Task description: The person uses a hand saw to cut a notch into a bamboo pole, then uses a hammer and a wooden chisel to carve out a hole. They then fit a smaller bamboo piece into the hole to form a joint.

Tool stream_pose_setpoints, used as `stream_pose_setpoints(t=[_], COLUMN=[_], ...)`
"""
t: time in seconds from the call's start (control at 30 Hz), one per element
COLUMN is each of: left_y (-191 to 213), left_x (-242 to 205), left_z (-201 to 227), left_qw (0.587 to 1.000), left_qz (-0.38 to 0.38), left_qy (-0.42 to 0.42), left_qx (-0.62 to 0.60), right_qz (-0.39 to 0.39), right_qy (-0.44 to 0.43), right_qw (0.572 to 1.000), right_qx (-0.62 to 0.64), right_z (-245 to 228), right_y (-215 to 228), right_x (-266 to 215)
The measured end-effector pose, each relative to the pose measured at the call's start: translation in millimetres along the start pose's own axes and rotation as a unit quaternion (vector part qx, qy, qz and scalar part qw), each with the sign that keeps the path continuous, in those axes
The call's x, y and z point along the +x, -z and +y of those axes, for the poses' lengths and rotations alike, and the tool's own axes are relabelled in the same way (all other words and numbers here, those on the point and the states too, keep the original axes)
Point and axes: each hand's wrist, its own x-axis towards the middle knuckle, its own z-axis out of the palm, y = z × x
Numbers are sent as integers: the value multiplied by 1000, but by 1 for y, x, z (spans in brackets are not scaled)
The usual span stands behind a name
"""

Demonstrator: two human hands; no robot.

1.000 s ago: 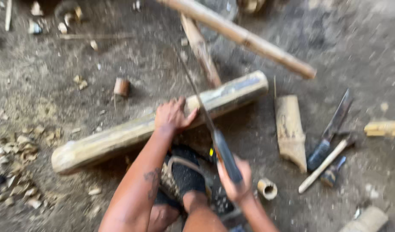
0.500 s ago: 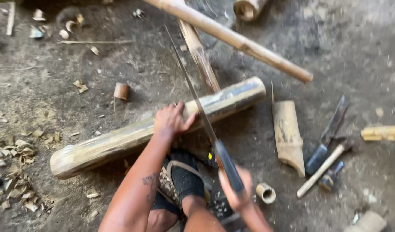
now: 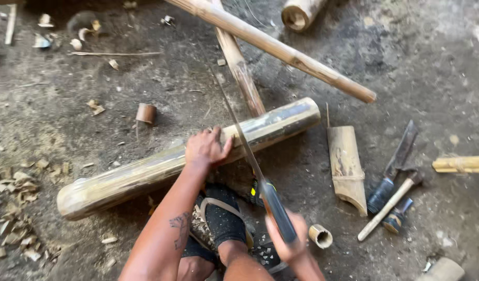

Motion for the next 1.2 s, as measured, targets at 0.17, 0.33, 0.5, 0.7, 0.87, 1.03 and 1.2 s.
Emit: stream_pose_setpoints(t=[0.17,0.33,0.5,0.7,0.87,1.03,1.2], left_y=[-9,-11,-17,-7,30,24,2], left_x=[-4,-5,-10,20,15,-12,-28], left_z=[3,2,-16,-50,-86,-36,6], left_qw=[999,999,983,894,881,955,993], left_qz=[-35,-8,97,81,37,97,57], left_qy=[7,27,16,-10,38,-24,18], left_qx=[32,-37,-157,-440,-470,-278,-105], right_qz=[18,45,63,55,50,63,65], right_qy=[-36,81,-8,-37,-86,-38,-72], right_qw=[999,992,987,972,970,982,982], right_qx=[0,84,149,224,224,173,165], right_z=[8,31,-12,-4,10,8,12], right_y=[7,-60,-28,4,-16,-17,-20], right_x=[-15,125,83,36,32,33,39])
